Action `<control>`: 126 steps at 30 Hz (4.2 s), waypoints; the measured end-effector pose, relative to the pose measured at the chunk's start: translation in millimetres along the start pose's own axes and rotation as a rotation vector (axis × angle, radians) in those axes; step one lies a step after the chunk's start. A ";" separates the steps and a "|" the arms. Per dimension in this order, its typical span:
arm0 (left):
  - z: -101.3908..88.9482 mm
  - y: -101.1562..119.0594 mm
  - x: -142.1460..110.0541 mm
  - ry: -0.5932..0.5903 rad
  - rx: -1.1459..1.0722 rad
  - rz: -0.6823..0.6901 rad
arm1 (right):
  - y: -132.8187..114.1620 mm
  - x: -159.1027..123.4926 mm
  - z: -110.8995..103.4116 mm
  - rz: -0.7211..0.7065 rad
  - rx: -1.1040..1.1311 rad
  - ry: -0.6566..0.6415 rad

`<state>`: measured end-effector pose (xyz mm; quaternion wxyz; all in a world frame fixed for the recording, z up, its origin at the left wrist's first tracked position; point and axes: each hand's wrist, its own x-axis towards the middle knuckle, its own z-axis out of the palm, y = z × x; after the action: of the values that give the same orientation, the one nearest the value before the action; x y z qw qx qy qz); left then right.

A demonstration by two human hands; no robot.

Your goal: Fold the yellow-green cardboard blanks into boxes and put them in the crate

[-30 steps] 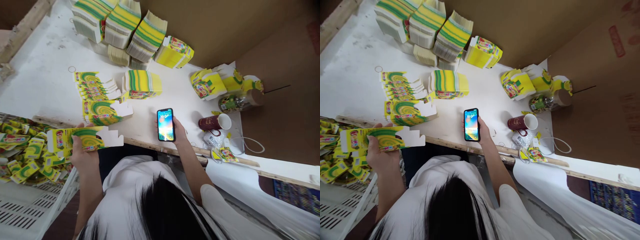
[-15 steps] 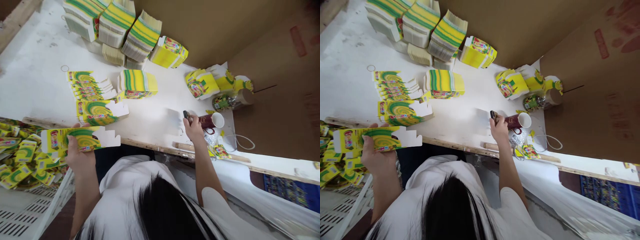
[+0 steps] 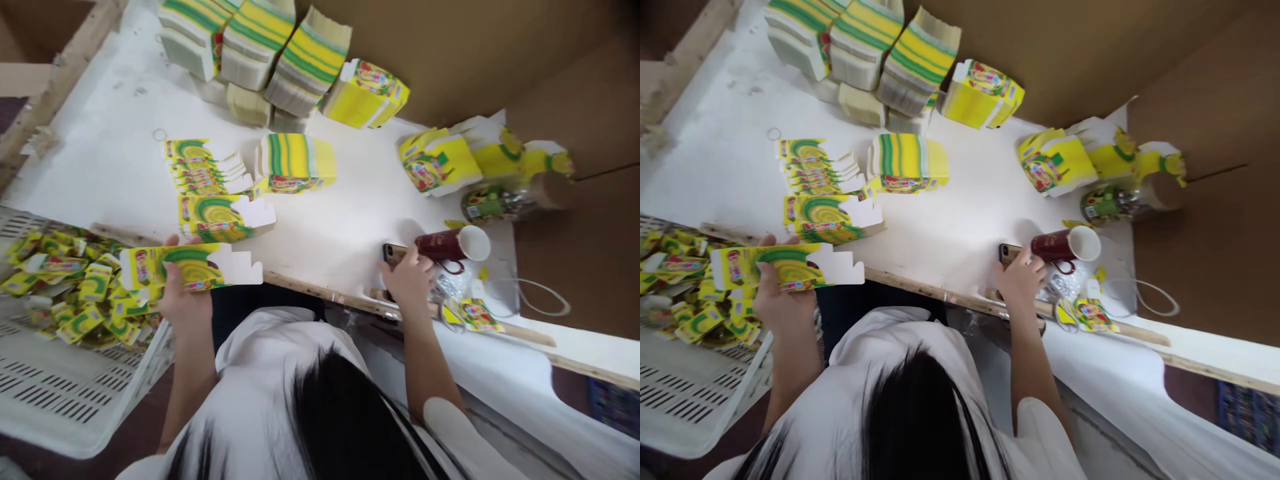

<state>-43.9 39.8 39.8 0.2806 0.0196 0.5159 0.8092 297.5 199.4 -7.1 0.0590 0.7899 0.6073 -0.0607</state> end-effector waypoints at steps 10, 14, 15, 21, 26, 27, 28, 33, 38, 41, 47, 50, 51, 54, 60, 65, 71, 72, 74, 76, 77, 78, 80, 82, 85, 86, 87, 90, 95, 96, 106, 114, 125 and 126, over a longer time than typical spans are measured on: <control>8.1 -6.6 -11.4 -0.118 0.001 0.164 | -161.6 -101.8 -62.1 -1.205 1.089 -0.306; 9.4 -5.8 -17.7 -0.060 -0.008 0.262 | -204.9 -148.3 -41.4 -1.328 1.044 -0.429; 10.0 -5.9 -17.6 -0.032 -0.004 0.300 | -208.5 -154.8 -34.9 -1.321 1.024 -0.451; 10.3 -5.9 -9.7 0.038 0.048 0.351 | -209.7 -162.4 -20.9 -1.123 1.268 -0.660; 10.8 4.3 -7.8 -0.120 0.000 0.298 | -209.3 -160.7 -24.6 -0.921 1.499 -1.172; 11.4 6.7 -8.2 -0.133 -0.019 0.302 | -209.2 -161.7 -25.3 -0.900 1.525 -1.215; 12.0 8.8 -8.8 -0.135 -0.033 0.309 | -209.2 -162.8 -26.0 -0.891 1.540 -1.237; 12.7 12.1 -12.0 -0.027 0.025 0.373 | -210.2 -163.3 -31.2 -0.978 1.476 -1.272; 9.0 6.5 -12.4 0.085 0.117 0.412 | -210.4 -160.0 -34.0 -1.044 1.399 -1.230; 2.4 -1.6 -14.3 0.134 0.197 0.386 | -208.4 -162.6 -33.9 -1.069 1.275 -0.980; -12.0 -15.3 -21.8 0.087 0.296 0.339 | -207.4 -166.6 -32.2 -1.075 1.378 -0.905; -8.3 -14.5 -22.9 0.030 0.228 0.334 | -209.0 -165.3 -30.8 -1.056 1.475 -1.003; -5.9 -12.8 -22.6 0.009 0.193 0.318 | -209.1 -164.9 -30.4 -1.063 1.478 -1.025; 0.6 -5.4 -19.2 -0.050 0.081 0.252 | -207.5 -165.4 -29.7 -1.151 1.387 -1.021; -3.8 -0.8 -10.3 0.081 0.040 0.243 | -206.4 -168.6 -25.3 -1.241 1.213 -1.041; -15.7 -5.6 -10.2 -0.043 0.147 0.262 | -211.2 -156.9 -23.5 -1.061 1.316 -0.941; -19.1 -2.1 -6.4 0.153 0.170 0.408 | -206.6 -141.8 -39.4 -1.164 1.286 -0.653; -19.7 2.3 -7.2 0.141 0.189 0.412 | -205.3 -138.7 -42.8 -1.195 1.269 -0.596; -21.7 17.4 -11.6 0.079 0.232 0.454 | -202.8 -131.9 -48.8 -1.274 1.232 -0.439; -24.4 38.7 -19.6 0.032 0.315 0.586 | -201.2 -126.2 -52.1 -1.392 1.140 -0.238; -25.7 49.5 -24.1 0.005 0.407 0.668 | -200.8 -124.8 -52.6 -1.467 1.074 -0.144; -26.8 59.1 -28.3 -0.046 0.557 0.734 | -200.6 -124.7 -52.3 -1.547 1.007 -0.066; -28.5 70.4 -33.8 -0.233 0.955 0.739 | -200.7 -127.8 -50.6 -1.700 0.905 0.021; -29.5 68.8 -34.3 -0.444 1.283 0.583 | -200.4 -132.6 -48.6 -1.778 0.890 0.051; -30.7 49.3 -29.9 -0.482 1.412 0.362 | -198.5 -136.3 -45.9 -1.621 1.013 0.046; -30.7 41.5 -28.9 -0.446 1.402 0.343 | -197.7 -136.4 -44.3 -1.514 1.089 0.017; -30.4 34.3 -28.7 -0.405 1.384 0.351 | -197.1 -136.3 -42.0 -1.404 1.170 -0.042; -27.2 19.7 -31.4 -0.382 1.336 0.431 | -197.1 -138.1 -30.9 -1.167 1.336 -0.467; -23.8 14.6 -33.1 -0.549 1.211 0.573 | -204.0 -144.7 -17.8 -1.001 1.258 -1.046; -24.2 14.4 -32.6 -0.581 1.185 0.612 | -205.8 -144.9 -17.8 -0.994 1.258 -1.053; -34.9 -0.1 -26.8 -0.507 1.184 0.483 | -202.1 -141.5 -19.5 -1.426 1.179 -0.819; -35.0 9.9 -23.1 -0.332 1.289 0.651 | -204.4 -124.1 -16.6 -1.412 1.185 -0.519; -44.3 43.2 -19.6 -0.438 1.274 0.594 | -200.6 -105.2 -29.7 -1.612 0.931 -0.618; -42.9 41.4 -21.0 -0.429 1.277 0.602 | -201.6 -107.8 -29.9 -1.584 0.947 -0.623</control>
<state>-58.0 -18.3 60.2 0.0751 0.4778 0.7924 0.3717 75.9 153.2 36.5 -0.1646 0.0433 0.8328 -0.5268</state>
